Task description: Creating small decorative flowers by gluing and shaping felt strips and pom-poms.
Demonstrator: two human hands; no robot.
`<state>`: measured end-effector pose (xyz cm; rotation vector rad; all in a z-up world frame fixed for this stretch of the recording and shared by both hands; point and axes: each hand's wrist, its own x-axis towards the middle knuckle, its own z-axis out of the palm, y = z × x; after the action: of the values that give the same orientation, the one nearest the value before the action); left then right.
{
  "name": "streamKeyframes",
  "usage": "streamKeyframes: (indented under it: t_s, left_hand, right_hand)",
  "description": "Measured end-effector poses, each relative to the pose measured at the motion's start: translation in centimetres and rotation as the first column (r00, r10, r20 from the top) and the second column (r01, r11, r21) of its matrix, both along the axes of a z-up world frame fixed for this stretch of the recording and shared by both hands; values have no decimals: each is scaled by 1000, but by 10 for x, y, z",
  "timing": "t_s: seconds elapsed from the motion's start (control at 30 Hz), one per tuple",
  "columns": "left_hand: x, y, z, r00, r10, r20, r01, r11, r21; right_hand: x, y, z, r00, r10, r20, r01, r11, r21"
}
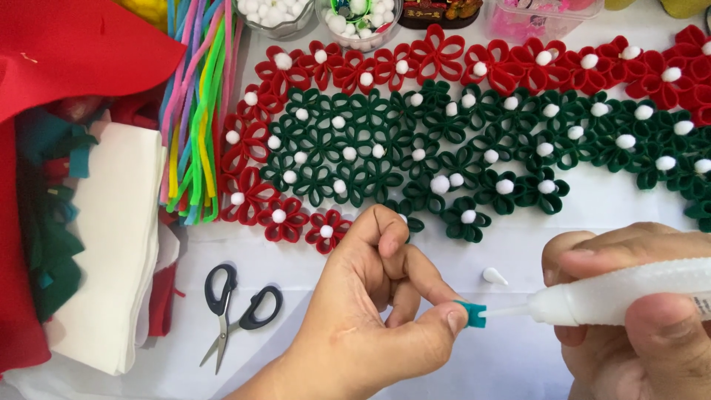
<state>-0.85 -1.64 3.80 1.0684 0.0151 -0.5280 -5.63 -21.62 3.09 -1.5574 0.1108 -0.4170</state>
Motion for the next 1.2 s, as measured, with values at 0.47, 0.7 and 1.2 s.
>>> streamKeyframes:
  t_s: [0.47,0.7,1.2]
  left_hand:
    - [1,1,-1,1000,-17,18,17,1000,-13]
    - [1,1,-1,1000,-15,16,15,1000,-7]
    - [1,2,-2,1000,-13,14,13,1000,1]
  right_hand:
    - [1,-2,0,999,30,31,-31,998,51]
    - [3,-5,5,996,86,18,-87,994,64]
    - [0,-1,5,1000,3,-4,-3,1000,-26]
